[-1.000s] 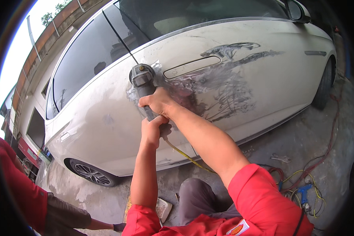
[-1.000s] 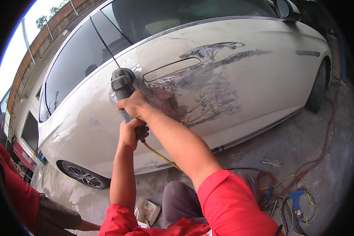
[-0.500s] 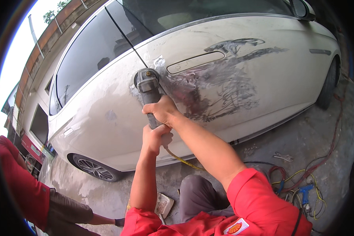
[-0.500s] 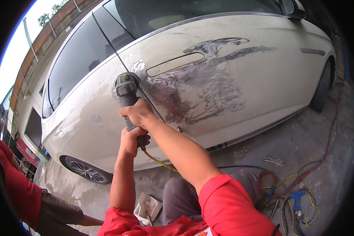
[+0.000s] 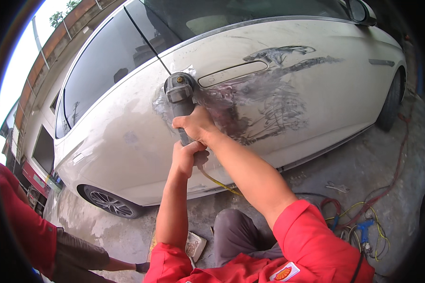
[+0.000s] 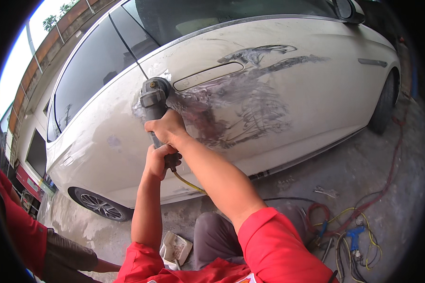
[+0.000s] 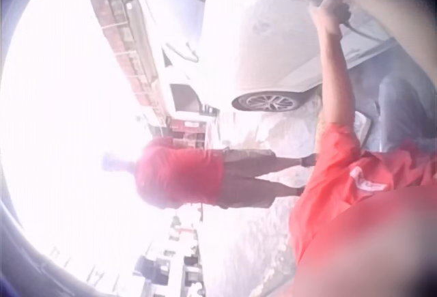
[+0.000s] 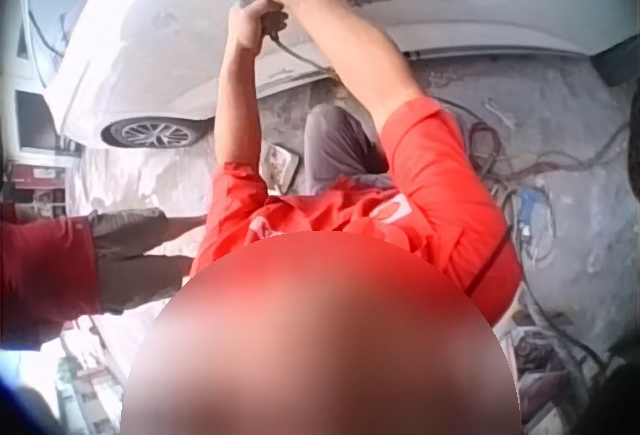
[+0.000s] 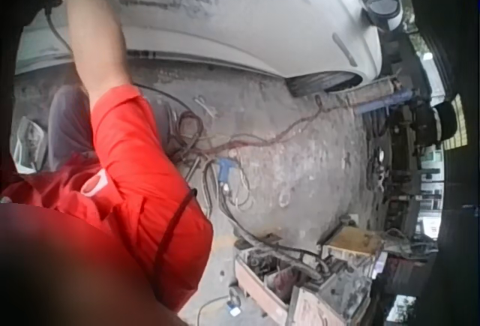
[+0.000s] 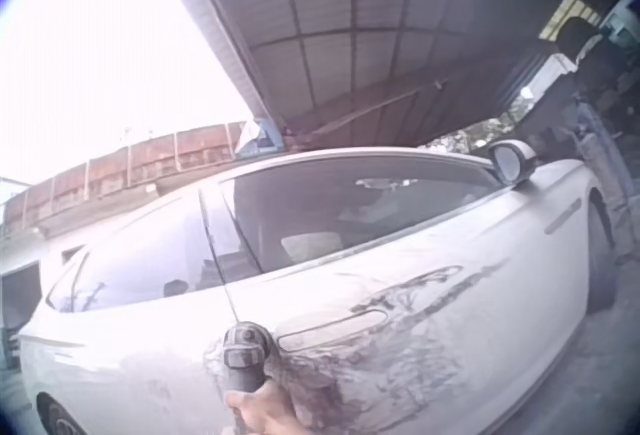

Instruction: The person uses a heat gun, a hammer, and a screwdriver to work on a dent on a car door. They then use a power sander to smooth the surface of the door.

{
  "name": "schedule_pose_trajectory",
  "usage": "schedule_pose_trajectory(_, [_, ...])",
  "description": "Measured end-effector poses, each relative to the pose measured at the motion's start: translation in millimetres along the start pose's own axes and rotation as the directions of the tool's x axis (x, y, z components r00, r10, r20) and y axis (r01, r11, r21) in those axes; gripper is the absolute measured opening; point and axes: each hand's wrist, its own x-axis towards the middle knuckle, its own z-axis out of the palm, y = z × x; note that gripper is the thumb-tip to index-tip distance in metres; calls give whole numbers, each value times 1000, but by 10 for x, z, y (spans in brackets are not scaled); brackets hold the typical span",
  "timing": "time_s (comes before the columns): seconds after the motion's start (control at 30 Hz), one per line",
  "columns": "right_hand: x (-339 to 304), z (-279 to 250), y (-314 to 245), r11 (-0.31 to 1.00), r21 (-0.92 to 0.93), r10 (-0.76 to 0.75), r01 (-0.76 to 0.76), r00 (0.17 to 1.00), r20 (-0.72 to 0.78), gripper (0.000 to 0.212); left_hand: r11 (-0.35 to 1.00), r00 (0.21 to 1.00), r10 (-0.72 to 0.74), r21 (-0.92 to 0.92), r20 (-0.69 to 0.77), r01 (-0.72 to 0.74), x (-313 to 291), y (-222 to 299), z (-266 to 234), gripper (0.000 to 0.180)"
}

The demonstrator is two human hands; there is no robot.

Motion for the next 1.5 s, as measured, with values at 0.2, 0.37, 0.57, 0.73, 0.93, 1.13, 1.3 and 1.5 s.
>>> schedule_pose_trajectory(0.2, [-99, 27, 400, 996, -29, -88, 89, 996, 30, 32, 1000, 1000, 2, -21, -21, -2, -251, -284, 78, 17])
schedule_pose_trajectory(0.37, [68, -62, 249, 988, 141, -75, 69, 997, 36, 30, 987, 998, 62, 150, -17, -59, -78, 25, 111, 21])
schedule_pose_trajectory(0.57, [142, 67, 326, 957, 211, -199, 197, 980, -10, 34, 971, 994, 99, 223, -52, -85, 50, -6, -14, 19])
schedule_pose_trajectory(0.73, [199, 60, 384, 931, 284, -228, 230, 973, -41, 35, 946, 993, 116, 304, -4, -109, 128, 32, -76, 19])
schedule_pose_trajectory(0.93, [114, 66, 522, 953, 228, -217, 199, 975, 57, 35, 969, 986, 143, 215, -81, -123, 35, -239, -50, 18])
schedule_pose_trajectory(1.13, [22, 25, 565, 982, 27, -187, 186, 982, 27, 38, 992, 998, 56, 113, -39, -52, -78, -281, 35, 19])
schedule_pose_trajectory(1.3, [-136, -71, 573, 992, -99, -79, 79, 997, 5, 37, 999, 998, 40, -14, 51, -39, -132, -498, 88, 19])
schedule_pose_trajectory(1.5, [-693, -237, 1121, 986, -165, -42, 27, 995, -88, 44, 995, 999, 5, 104, 52, -10, -500, -1182, 265, 30])
